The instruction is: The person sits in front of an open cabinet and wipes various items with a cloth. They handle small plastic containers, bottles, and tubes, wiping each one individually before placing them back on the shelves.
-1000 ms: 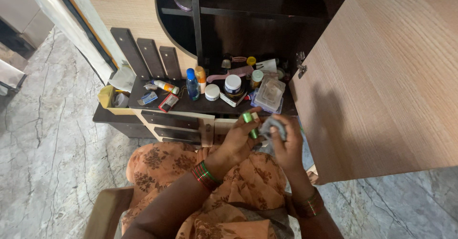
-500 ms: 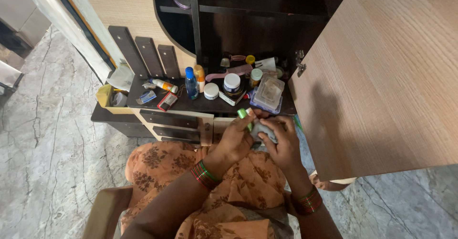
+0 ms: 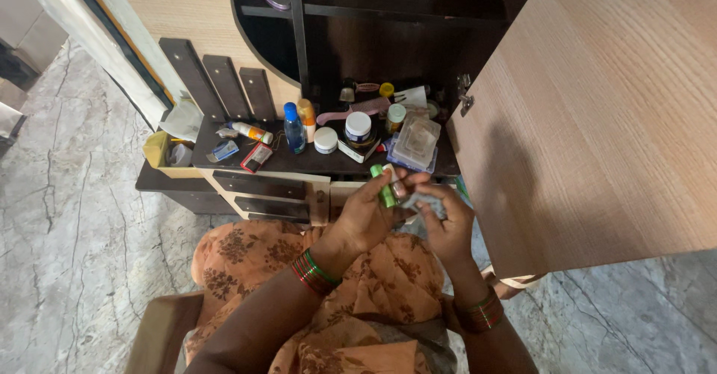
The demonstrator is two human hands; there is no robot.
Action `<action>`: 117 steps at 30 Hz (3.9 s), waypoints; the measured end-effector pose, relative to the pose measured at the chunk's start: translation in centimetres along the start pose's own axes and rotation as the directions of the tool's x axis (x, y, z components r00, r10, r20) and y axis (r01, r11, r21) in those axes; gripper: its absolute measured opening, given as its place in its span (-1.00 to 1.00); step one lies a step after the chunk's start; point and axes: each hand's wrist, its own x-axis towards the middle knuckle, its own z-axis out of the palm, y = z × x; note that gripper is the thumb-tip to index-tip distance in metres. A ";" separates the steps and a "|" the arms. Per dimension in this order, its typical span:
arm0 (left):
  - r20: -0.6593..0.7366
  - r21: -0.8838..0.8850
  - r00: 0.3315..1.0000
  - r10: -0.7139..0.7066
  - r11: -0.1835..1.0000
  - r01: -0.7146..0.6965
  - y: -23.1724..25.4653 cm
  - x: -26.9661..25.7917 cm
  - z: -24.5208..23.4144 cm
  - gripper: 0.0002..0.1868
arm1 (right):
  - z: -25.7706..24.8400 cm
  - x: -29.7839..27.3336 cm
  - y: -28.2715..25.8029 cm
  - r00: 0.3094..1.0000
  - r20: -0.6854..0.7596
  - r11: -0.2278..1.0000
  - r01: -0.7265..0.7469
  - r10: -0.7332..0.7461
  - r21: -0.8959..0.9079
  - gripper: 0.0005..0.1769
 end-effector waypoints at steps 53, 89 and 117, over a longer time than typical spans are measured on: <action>-0.437 0.658 0.674 0.596 0.722 -0.212 1.4 5.1 -24.7 -0.69 | 22.3 7.4 9.8 0.859 0.347 0.905 -0.261 0.377 -0.336 -0.64; -0.177 0.955 0.646 0.743 0.289 -0.070 3.2 3.3 -23.2 -0.73 | 20.9 7.0 6.6 0.871 0.226 0.860 -0.328 0.435 -0.392 -0.60; 0.305 0.641 0.878 0.369 0.602 -0.476 21.5 13.3 10.8 -0.49 | -2.9 26.8 -11.7 0.953 0.066 0.926 0.304 -0.297 -0.222 -0.65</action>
